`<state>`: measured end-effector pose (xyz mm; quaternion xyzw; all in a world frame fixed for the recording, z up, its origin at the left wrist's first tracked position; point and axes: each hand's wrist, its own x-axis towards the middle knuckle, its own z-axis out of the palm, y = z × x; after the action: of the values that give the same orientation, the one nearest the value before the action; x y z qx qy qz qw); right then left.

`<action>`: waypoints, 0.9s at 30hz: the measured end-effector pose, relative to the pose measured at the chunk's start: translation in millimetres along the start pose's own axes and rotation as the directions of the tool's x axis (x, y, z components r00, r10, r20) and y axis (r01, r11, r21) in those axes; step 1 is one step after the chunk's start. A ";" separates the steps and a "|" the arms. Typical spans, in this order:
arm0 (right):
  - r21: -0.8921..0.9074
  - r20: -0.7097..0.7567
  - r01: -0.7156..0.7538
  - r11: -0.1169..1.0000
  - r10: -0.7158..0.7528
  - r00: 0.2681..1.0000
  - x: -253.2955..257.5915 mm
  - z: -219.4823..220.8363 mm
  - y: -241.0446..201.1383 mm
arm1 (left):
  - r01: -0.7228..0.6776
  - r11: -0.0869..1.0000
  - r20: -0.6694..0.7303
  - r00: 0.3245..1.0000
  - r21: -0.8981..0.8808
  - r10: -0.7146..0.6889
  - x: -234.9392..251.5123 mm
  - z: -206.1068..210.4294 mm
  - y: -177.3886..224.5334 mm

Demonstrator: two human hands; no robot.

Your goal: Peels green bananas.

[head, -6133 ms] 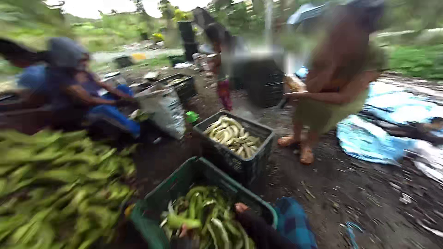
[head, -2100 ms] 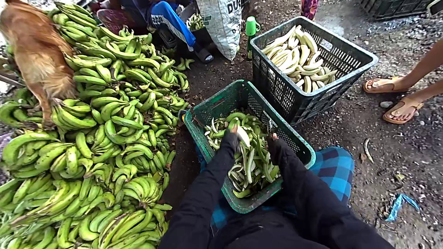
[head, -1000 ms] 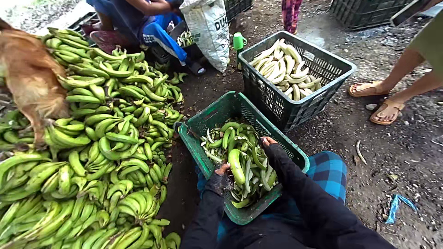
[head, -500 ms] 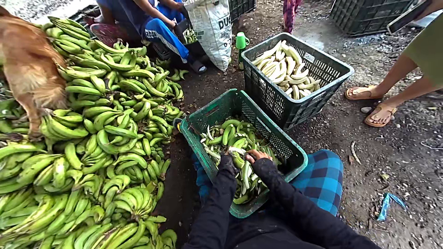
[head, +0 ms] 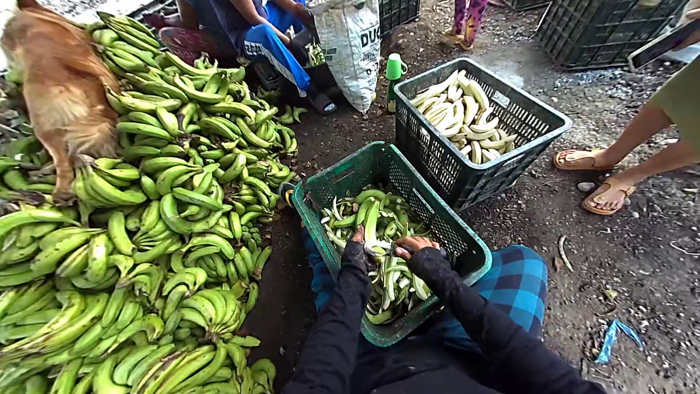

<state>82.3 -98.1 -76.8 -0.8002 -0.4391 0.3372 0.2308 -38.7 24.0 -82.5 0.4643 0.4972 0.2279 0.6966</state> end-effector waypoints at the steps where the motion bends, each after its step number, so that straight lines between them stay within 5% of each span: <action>1: 0.014 -0.050 -0.049 0.999 0.050 0.997 6.7 2.9 -3.3 | -0.024 0.993 -0.007 1.000 0.119 0.025 -6.2 3.8 2.9; 3: 0.033 -0.240 -0.130 0.991 0.134 0.961 30.8 6.2 -5.7 | 0.006 0.957 -0.074 0.997 0.290 0.016 -18.3 12.6 6.1; 6: 0.079 -0.427 -0.235 0.969 0.245 0.870 71.1 -10.1 2.7 | 0.080 0.950 -0.185 0.982 0.302 -0.024 -30.8 17.7 3.2; 10: 0.030 -0.399 -0.106 0.994 0.109 0.910 63.6 -28.5 8.6 | 0.014 0.994 -0.140 0.990 -0.112 -0.029 -14.6 1.4 -12.2; 14: 0.003 -0.113 -0.056 0.998 0.056 0.992 -11.2 -7.9 -9.1 | 0.060 0.906 -0.023 0.997 -0.419 -0.077 6.5 3.4 -6.7; 20: 0.055 -0.194 -0.149 0.987 0.157 0.968 3.8 15.6 -3.1 | 0.142 0.982 0.102 0.986 -0.121 -0.130 6.6 6.9 -21.2; 23: -0.004 -0.517 -0.098 0.995 0.082 0.852 56.9 -2.9 14.8 | 0.291 0.956 0.284 0.920 -0.031 -0.271 -5.6 4.5 -18.8; 25: -0.028 -0.603 -0.087 0.996 0.052 0.796 73.7 -33.1 6.1 | 0.186 0.982 0.270 0.945 0.016 -0.183 -15.9 0.6 -20.3; 27: -0.056 -0.565 -0.018 0.998 -0.017 0.825 65.6 -50.9 -16.7 | -0.008 1.000 0.074 0.997 0.017 0.007 -15.8 2.7 -17.7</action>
<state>136.3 -37.0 -53.8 -0.8707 -0.3605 0.0721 0.3266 -45.1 2.3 -90.1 0.4805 0.4712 0.2088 0.7095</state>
